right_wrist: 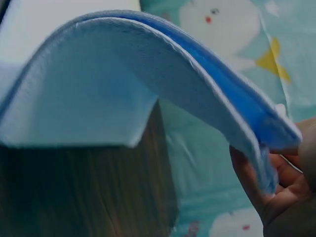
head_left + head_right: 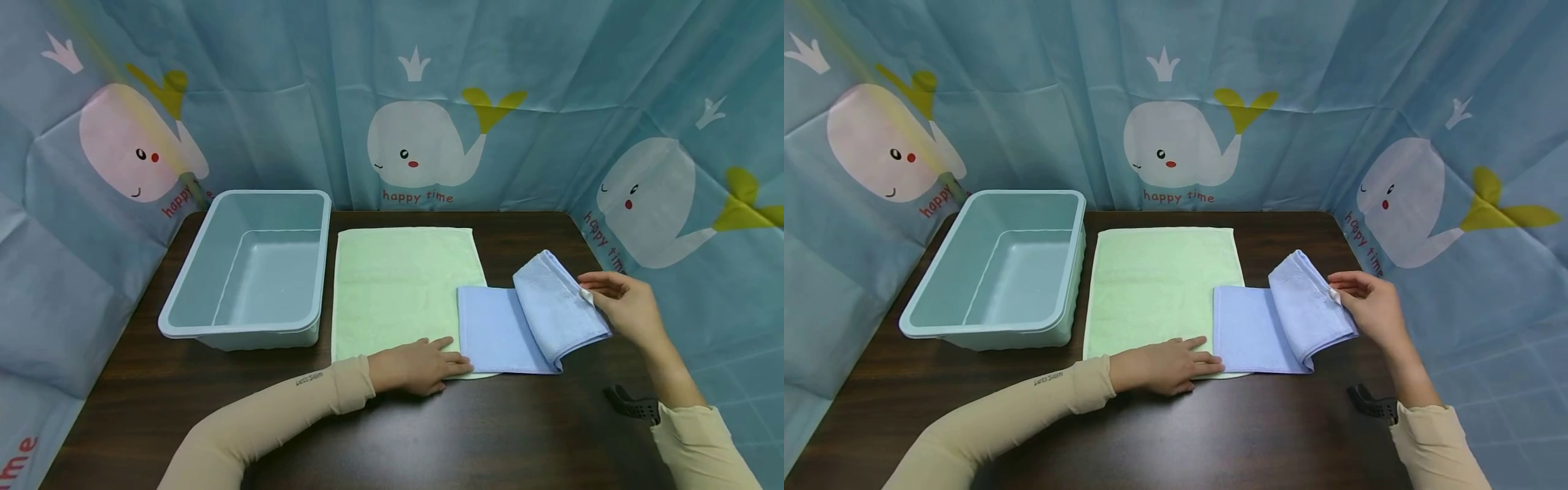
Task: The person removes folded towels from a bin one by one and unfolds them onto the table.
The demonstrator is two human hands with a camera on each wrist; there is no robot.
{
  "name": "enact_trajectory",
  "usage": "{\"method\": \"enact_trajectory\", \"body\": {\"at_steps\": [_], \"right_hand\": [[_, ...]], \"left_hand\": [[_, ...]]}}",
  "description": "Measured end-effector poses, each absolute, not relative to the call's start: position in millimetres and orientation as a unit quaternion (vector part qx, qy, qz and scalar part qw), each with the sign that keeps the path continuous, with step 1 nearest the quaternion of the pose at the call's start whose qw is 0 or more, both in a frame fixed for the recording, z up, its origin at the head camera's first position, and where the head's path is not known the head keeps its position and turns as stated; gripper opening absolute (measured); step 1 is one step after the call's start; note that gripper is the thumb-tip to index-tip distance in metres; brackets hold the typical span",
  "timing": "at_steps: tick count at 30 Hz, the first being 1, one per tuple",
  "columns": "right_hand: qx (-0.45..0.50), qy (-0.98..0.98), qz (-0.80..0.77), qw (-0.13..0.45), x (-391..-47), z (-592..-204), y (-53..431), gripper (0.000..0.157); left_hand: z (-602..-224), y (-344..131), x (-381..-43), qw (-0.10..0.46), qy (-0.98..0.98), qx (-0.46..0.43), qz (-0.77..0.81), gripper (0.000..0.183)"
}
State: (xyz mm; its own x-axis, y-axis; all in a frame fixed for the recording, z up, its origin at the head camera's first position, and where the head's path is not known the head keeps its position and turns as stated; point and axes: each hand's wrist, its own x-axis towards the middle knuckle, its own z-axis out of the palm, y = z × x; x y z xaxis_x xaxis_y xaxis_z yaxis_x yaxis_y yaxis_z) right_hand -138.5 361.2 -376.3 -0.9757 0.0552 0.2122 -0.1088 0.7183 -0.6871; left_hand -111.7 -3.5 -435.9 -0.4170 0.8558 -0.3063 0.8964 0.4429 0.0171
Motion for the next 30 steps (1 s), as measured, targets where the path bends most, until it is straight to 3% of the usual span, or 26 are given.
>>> {"method": "enact_trajectory", "body": {"at_steps": [7, 15, 21, 30], "right_hand": [[-0.021, -0.934, 0.341, 0.103, -137.1, -371.6, 393.8, 0.029], [-0.062, -0.958, 0.270, 0.074, -138.0, -382.3, 414.5, 0.024], [-0.080, -0.971, 0.214, 0.074, -137.8, -394.7, 420.3, 0.019], [-0.091, -0.973, 0.202, 0.069, -136.8, -402.0, 424.4, 0.019]], "left_hand": [[-432.3, -7.8, -113.9, 0.142, 0.841, 0.518, -0.066, 0.054], [-448.1, 2.6, -116.1, 0.069, 0.859, 0.501, -0.079, 0.062], [-451.2, 4.6, -110.9, 0.099, 0.879, 0.461, -0.071, 0.065], [-444.1, 2.6, -114.9, 0.134, 0.850, 0.505, -0.060, 0.065]]}}
